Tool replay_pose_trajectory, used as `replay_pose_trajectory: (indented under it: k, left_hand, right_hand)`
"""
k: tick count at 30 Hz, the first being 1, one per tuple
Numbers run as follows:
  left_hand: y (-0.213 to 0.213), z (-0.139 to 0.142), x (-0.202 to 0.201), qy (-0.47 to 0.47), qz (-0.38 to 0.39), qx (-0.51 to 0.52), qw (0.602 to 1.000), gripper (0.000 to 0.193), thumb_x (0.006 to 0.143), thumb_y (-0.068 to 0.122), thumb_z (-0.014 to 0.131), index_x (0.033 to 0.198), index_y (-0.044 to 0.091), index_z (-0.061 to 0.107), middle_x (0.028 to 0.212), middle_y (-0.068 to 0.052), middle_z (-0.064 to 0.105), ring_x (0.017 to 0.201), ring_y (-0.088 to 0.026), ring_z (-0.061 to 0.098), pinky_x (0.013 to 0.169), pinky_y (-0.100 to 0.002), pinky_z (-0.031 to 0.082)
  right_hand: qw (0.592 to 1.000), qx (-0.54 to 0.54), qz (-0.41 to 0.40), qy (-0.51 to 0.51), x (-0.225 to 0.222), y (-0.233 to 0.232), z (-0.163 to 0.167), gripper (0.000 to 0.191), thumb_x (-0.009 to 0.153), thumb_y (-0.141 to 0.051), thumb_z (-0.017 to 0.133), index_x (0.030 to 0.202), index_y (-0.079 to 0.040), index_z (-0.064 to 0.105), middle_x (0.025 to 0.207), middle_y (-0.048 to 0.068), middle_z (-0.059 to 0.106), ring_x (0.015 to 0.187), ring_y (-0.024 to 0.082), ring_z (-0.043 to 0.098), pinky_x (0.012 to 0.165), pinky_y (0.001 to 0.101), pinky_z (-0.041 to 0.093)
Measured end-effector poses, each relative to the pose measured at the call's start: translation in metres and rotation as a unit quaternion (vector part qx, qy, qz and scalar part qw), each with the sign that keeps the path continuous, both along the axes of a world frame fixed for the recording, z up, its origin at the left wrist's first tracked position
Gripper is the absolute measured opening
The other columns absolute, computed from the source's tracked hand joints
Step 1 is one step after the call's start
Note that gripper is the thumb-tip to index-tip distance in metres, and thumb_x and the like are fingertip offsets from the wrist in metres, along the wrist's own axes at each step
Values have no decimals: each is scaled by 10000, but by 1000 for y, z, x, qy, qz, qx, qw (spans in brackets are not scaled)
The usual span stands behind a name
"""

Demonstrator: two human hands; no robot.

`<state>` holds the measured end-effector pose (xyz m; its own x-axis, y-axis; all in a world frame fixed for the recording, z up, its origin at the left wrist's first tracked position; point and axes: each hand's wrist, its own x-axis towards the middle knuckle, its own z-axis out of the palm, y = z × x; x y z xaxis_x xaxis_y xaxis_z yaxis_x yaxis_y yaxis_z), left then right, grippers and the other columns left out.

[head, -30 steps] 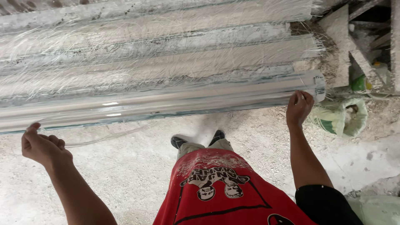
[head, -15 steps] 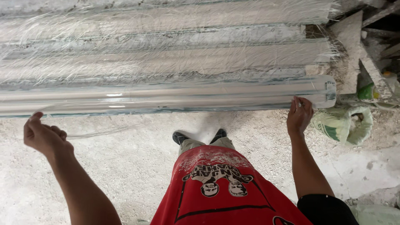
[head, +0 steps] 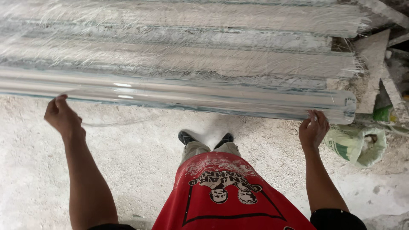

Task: The person dips a bundle of white fiberglass strands into a bucket of water, then spreads the wet fibers by hand over the surface of long plaster cornice molds on a work table. They then scoop plaster slurry from a bowl and spread it over the fiber-covered molds with a small scoop.

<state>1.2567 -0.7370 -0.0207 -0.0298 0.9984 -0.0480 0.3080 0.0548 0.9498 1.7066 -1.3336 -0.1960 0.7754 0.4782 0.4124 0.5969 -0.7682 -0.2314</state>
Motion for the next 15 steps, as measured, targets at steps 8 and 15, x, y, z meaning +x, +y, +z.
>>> replay_pose_trajectory:
  k: [8,15]
  left_hand:
    - [24,-38,-5,73,-34,21,997,236,1043,165,560,1098,57,762,656,6,588,444,-43,358,383,-242,315]
    - [57,-80,-33,146,-93,29,984,253,1062,211,571,1096,51,764,655,28,589,510,-30,392,450,-232,281]
  right_hand:
    - [1000,-16,-10,15,-12,17,9,226,1019,18,576,1218,-15,678,1339,192,560,1361,341,459,1203,546,367]
    - [989,82,103,62,-107,172,12,310,1012,-104,660,1308,-24,614,1349,191,524,1320,343,472,1158,564,358]
